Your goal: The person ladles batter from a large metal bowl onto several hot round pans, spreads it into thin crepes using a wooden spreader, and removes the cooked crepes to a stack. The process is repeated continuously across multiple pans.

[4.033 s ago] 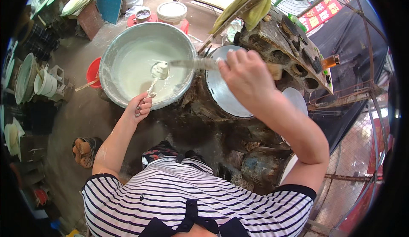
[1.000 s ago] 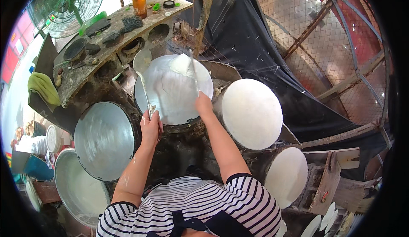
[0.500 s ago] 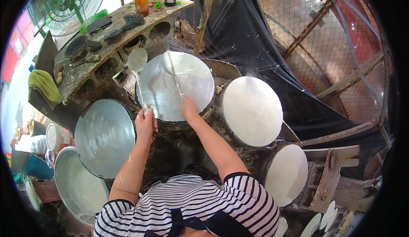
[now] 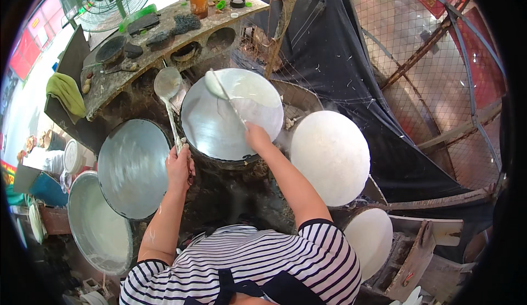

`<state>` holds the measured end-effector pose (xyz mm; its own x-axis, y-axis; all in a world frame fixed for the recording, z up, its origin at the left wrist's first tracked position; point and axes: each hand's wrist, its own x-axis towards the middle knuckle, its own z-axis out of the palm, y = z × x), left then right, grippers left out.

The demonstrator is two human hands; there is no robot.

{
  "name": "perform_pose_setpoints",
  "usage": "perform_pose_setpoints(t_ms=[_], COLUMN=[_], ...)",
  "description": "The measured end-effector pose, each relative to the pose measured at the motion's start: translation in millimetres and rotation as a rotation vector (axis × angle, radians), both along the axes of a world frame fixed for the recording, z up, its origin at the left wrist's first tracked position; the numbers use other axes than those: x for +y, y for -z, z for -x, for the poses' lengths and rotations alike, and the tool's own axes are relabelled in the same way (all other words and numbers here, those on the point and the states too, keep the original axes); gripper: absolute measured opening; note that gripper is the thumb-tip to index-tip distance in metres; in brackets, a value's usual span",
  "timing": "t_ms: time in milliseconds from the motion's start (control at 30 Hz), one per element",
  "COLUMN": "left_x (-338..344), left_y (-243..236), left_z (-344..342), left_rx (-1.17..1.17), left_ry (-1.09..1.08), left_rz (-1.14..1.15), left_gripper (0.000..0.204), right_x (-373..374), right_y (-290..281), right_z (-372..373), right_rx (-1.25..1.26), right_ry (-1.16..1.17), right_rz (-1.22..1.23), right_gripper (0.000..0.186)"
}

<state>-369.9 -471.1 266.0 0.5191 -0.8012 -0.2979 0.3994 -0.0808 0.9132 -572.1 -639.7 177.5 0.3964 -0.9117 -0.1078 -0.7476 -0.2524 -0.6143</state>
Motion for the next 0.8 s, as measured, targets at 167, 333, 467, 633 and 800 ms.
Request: perform_pose_setpoints(t_ms=[167,333,467,633,800], left_x=[3.4,5.7,10.7,21.1,22.3], left_y=[-5.4,-13.3,-5.1,-1.9,-11.7], left_z=[9.8,20.5,15.5,10.1,14.2], left_rx=[0.038,0.015,0.02,0.037,0.007], left_ry=[-0.014,-0.046,-0.101,-0.129,-0.138], left_rz=[0.009,-0.013,-0.011,-0.028,-0.061], left_gripper=[0.015,0.016,0.016,0.016,0.015], right_x=[-6.1,-56.1,-35.0,-33.3,-82.9], right_y=[-28.4,-23.4,-21.2,-35.6,-46.8], right_z=[12.7,6.4,9.0,40.5,10.1], right_rx=[0.054,0.072,0.095,0.098,0.183], right_ry=[0.001,0.036,-0.156,-0.202,-0.091], right_rz=[0.038,0.084,-0.025,-0.093,0.047], right_gripper=[0.033,0.034,0.038,0.037,0.036])
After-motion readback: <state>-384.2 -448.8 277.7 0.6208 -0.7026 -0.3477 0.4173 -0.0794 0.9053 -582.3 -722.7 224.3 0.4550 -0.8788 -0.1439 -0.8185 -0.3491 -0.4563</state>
